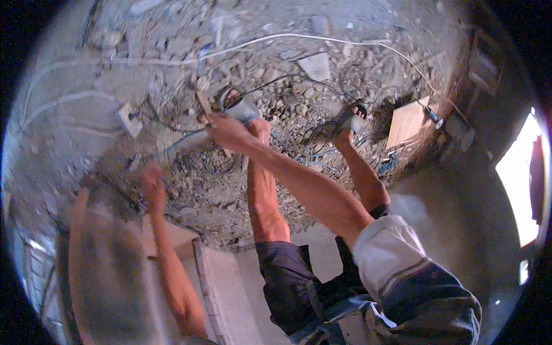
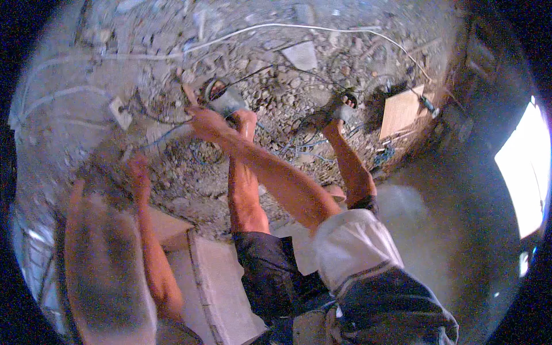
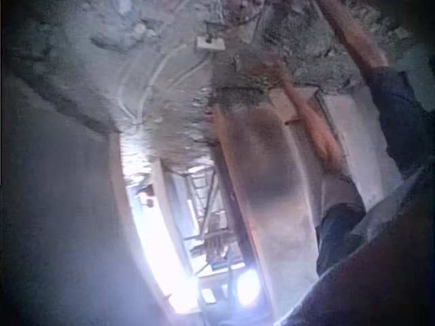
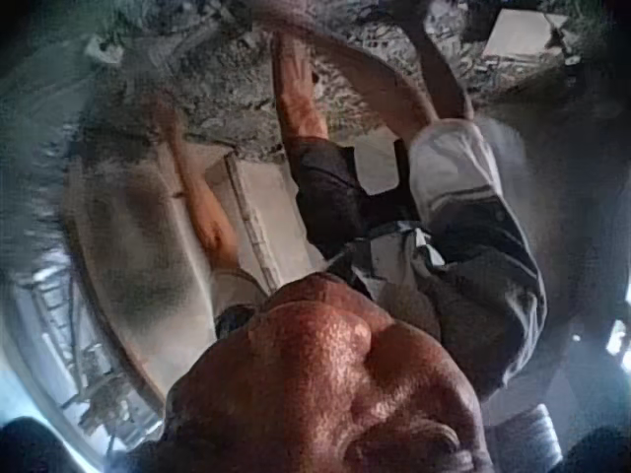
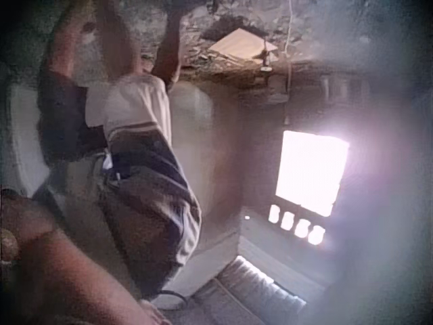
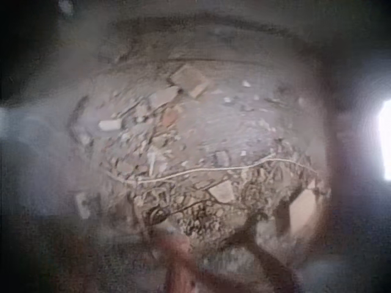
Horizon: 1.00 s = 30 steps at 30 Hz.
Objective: The person moves around a construction site, picks up a wooden board, and then uses an angle grinder to cut along a marked line on the board. The person handles the tool with both hands and adjusts the cutting position.
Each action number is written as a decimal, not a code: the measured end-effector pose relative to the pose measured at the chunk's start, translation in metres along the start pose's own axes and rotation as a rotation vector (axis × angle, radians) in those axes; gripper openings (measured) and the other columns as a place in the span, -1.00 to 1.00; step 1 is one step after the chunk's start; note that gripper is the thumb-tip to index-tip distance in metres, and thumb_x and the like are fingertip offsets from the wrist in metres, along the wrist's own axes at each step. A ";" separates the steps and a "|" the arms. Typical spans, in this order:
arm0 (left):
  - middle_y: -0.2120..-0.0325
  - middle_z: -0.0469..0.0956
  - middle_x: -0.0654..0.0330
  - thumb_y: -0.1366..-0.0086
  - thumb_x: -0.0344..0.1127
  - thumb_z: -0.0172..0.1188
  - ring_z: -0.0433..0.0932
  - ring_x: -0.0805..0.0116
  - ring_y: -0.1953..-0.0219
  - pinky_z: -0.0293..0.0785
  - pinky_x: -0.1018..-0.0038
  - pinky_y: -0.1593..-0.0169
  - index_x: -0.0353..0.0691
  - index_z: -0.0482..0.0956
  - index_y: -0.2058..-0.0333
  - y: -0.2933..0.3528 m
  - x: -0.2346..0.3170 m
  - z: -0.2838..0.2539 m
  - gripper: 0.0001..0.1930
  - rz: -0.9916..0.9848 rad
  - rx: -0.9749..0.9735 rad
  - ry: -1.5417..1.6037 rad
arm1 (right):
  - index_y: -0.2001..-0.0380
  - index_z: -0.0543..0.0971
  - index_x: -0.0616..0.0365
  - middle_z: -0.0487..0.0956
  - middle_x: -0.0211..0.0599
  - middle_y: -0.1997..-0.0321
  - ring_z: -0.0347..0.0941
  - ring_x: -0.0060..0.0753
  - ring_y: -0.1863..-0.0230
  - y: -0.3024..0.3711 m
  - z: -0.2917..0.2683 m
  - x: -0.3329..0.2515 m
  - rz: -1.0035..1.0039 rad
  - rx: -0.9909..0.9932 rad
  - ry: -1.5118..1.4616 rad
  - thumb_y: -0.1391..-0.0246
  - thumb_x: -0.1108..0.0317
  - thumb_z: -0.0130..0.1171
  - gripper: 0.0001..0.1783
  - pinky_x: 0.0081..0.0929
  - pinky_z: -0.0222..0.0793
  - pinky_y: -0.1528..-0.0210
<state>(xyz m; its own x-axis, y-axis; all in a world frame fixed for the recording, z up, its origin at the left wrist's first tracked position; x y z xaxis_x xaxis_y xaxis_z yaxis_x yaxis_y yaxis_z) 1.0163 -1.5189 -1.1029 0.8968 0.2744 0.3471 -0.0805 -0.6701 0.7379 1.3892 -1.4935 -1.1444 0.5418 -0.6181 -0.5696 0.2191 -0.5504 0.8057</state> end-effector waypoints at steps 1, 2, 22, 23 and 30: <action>-0.24 0.50 -0.02 -0.56 0.10 0.01 0.47 0.10 -0.27 0.31 0.20 -0.35 -0.28 0.39 -0.30 0.047 0.010 0.016 -0.40 0.016 0.021 0.127 | -0.16 0.56 0.16 0.50 0.06 -0.30 0.57 0.09 -0.16 0.029 -0.023 0.045 0.072 -0.011 0.011 -0.20 0.22 0.14 -0.52 -0.07 0.50 -0.17; -0.20 0.53 -0.03 -0.58 0.12 -0.05 0.50 0.18 -0.25 0.35 0.29 -0.32 -0.28 0.40 -0.28 0.069 0.051 0.040 -0.41 -0.074 -0.252 0.291 | -0.16 0.58 0.15 0.48 0.05 -0.34 0.56 0.09 -0.18 0.078 -0.059 0.116 0.246 -0.003 0.052 -0.22 0.19 0.13 -0.52 -0.08 0.48 -0.21; -0.12 0.59 0.08 -0.56 -0.29 0.00 0.57 0.21 -0.12 0.44 0.26 -0.24 -0.22 0.49 -0.18 0.348 0.428 0.029 -0.68 -0.298 -0.355 -0.083 | -0.04 0.59 0.25 0.69 -0.10 0.30 0.65 -0.26 0.35 0.686 -0.006 0.480 0.554 0.737 -0.555 -0.27 0.14 0.17 -0.57 -0.27 0.56 0.23; -0.12 0.59 0.08 -0.55 -0.29 0.01 0.57 0.21 -0.12 0.44 0.26 -0.24 -0.22 0.49 -0.19 0.342 0.461 0.031 -0.68 -0.269 -0.331 -0.100 | -0.04 0.58 0.26 0.68 -0.13 0.29 0.65 -0.32 0.33 0.683 0.007 0.475 0.598 0.679 -0.749 -0.27 0.18 0.18 -0.59 -0.30 0.56 0.24; -0.12 0.60 0.08 -0.54 -0.31 0.03 0.56 0.22 -0.14 0.43 0.27 -0.26 -0.22 0.47 -0.22 0.299 0.696 0.050 -0.65 -0.047 -0.260 -0.180 | -0.03 0.57 0.28 0.68 -0.19 0.24 0.62 -0.41 0.30 0.663 -0.046 0.466 0.678 0.819 -1.285 -0.26 0.26 0.19 -0.63 -0.38 0.57 0.20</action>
<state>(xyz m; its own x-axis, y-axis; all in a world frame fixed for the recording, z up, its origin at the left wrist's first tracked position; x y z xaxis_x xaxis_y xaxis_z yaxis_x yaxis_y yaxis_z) 1.6377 -1.5627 -0.6699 0.9628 0.1587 0.2186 -0.1253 -0.4546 0.8819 1.8242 -2.1206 -0.8683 -0.7112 -0.6516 -0.2639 -0.4402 0.1201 0.8898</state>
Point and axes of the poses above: each hand's wrist, its own y-axis away from the middle knuckle, its own z-axis out of the palm, x = y × z, the point moved 4 cm from there along -y, towards the middle knuckle
